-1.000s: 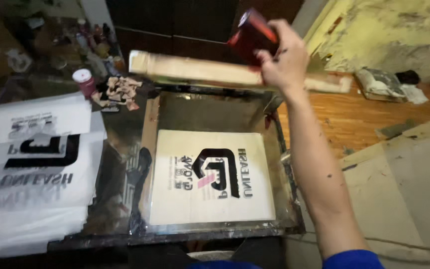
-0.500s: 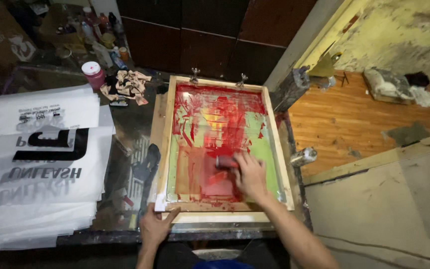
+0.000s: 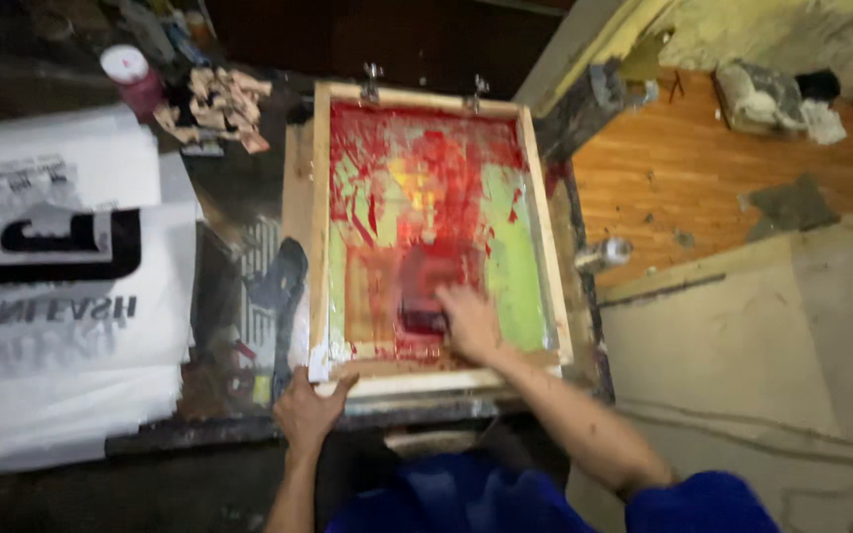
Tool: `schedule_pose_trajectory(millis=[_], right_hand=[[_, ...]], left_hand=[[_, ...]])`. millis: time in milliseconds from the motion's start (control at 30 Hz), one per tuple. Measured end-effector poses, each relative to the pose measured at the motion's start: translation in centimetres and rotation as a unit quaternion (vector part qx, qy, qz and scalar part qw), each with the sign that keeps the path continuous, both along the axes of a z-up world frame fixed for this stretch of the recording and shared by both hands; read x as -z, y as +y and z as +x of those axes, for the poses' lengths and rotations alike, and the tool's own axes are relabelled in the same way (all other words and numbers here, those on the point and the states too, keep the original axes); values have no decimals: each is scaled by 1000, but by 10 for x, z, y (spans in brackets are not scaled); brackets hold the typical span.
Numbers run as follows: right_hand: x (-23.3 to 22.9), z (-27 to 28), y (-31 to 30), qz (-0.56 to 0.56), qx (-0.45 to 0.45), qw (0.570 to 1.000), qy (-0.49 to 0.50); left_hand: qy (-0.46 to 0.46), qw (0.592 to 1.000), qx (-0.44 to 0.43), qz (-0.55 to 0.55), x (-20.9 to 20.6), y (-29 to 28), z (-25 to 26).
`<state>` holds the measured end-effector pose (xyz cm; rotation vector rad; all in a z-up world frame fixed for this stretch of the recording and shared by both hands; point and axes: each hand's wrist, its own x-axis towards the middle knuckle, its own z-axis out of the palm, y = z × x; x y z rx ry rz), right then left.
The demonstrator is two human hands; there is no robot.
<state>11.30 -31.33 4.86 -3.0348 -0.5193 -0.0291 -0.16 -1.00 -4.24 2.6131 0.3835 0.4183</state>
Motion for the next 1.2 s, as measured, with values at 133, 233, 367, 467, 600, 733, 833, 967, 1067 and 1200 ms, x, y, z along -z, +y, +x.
schedule_pose_trajectory(millis=[133, 233, 367, 467, 600, 733, 833, 967, 1067, 1200], right_hand=[[-32, 25, 4, 11, 57, 995, 81], [-38, -2, 13, 40, 16, 987, 153], [8, -27, 22, 1, 0, 999, 46], [-1, 35, 19, -44, 2, 999, -31], [-35, 119, 20, -69, 65, 994, 52], [-17, 93, 5, -12, 15, 996, 91], [5, 11, -20, 10, -26, 999, 22], [9, -56, -56, 73, -16, 981, -179], [-49, -39, -58, 144, -3, 919, -367], [-163, 26, -62, 200, -61, 849, -486]], left_hand=[[47, 999, -7, -26, -5, -2, -6], [-29, 1000, 3, 5, -4, -3, -8], [-14, 999, 5, 32, -3, 2, -6], [-13, 1000, -9, 6, -14, -4, -3], [-2, 997, -19, -70, -41, -5, -6], [1, 990, -36, -136, -48, -6, -5], [47, 969, -62, -233, -46, -7, -8], [-48, 920, -87, -379, -56, -14, 10], [-139, 860, -76, -485, -74, -35, 44], [-289, 869, 88, -393, -125, -42, 108]])
